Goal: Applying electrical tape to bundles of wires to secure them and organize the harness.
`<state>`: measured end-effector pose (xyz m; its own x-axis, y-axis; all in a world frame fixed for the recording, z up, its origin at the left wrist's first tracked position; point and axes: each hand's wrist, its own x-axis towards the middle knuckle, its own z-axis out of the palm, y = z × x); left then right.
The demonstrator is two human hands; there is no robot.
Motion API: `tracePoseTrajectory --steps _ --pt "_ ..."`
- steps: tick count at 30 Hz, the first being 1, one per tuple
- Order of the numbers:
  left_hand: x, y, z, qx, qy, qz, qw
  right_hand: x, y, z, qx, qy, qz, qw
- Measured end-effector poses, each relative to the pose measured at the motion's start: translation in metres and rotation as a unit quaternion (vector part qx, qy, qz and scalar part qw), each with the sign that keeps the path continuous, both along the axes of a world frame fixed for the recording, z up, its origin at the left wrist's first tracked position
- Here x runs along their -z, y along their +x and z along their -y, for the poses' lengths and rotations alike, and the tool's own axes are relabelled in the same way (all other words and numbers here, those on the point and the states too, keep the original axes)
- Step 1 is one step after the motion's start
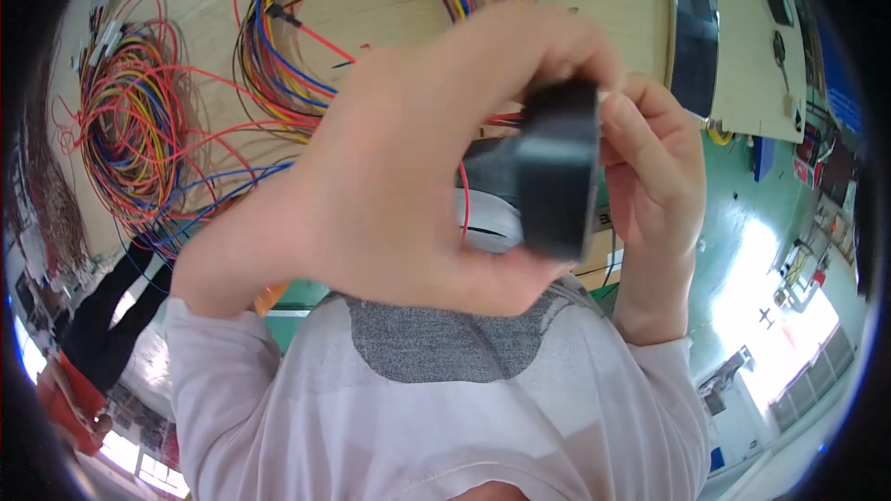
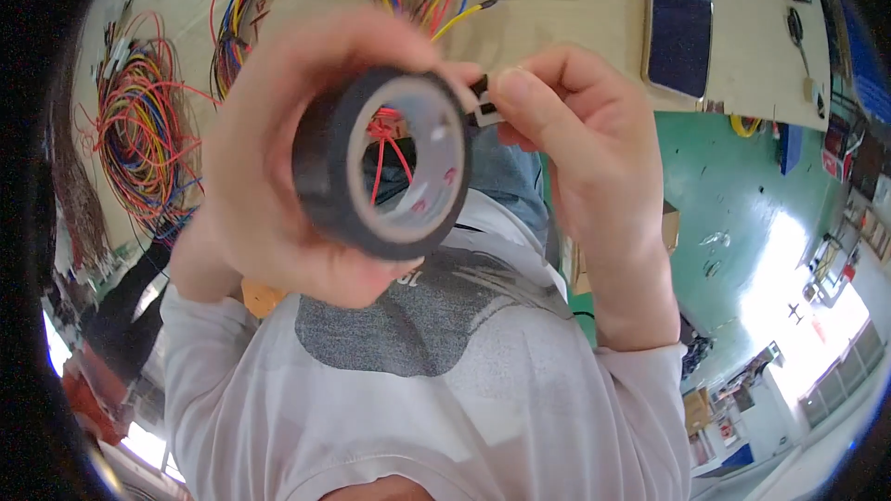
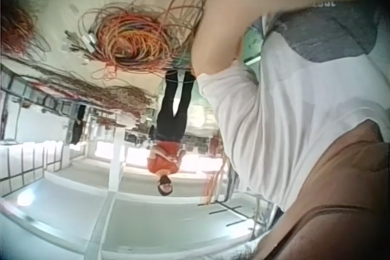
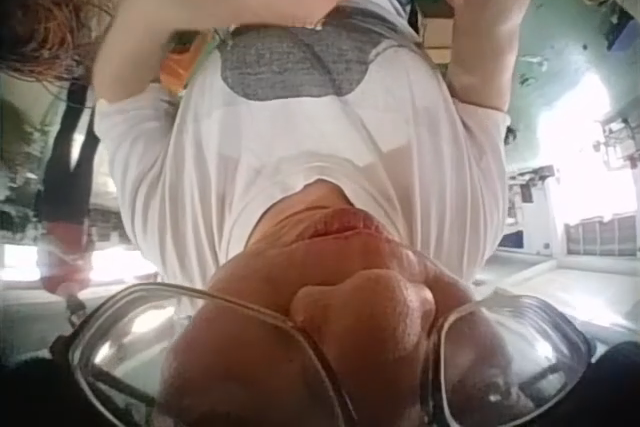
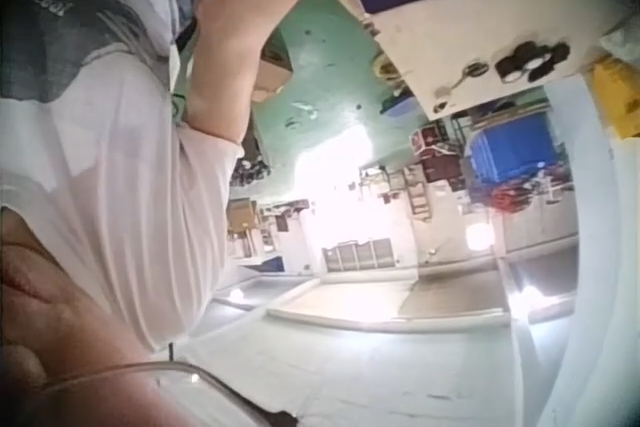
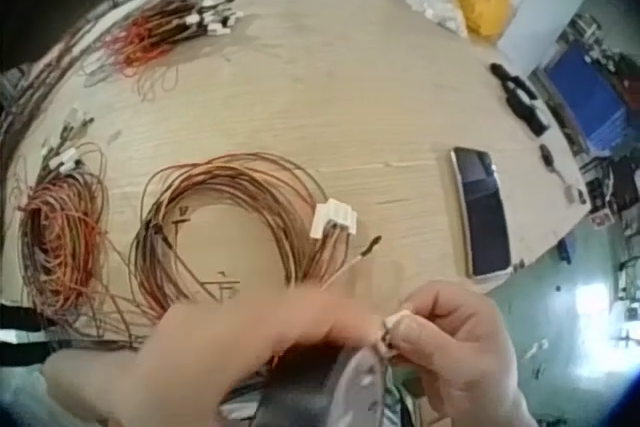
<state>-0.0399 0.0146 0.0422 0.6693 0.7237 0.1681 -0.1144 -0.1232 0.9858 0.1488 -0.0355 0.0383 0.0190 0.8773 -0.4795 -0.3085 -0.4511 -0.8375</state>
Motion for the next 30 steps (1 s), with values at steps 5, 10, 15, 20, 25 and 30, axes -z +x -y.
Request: tracePoseTrajectory --steps 5,10,15,20,25,30 --pt "0.015 -0.01 0.02 -0.002 0.24 -0.037 0.97 0.002 0.009 -0.004 -0.058 -0.04 -0.077 0.995" --pt "0.016 -0.004 0.023 -0.067 0.426 -0.098 0.897 0.003 0.011 -0.011 -0.086 -0.042 -0.087 0.992" --pt "0.008 -0.007 0.02 -0.056 0.443 -0.113 0.888 0.004 0.013 -0.013 -0.109 -0.041 -0.084 0.99" --pt "0.004 -0.007 0.024 -0.037 0.467 -0.137 0.872 0.009 0.018 -0.012 -0.146 -0.034 -0.089 0.985" --pt "0.007 0.005 0.035 -0.109 0.483 -0.16 0.854 0.009 0.006 -0.008 -0.086 -0.031 -0.084 0.992" --pt "0.025 0.024 0.051 -0.213 0.454 -0.126 0.856 0.011 -0.006 -0.001 -0.016 -0.005 -0.093 0.996"
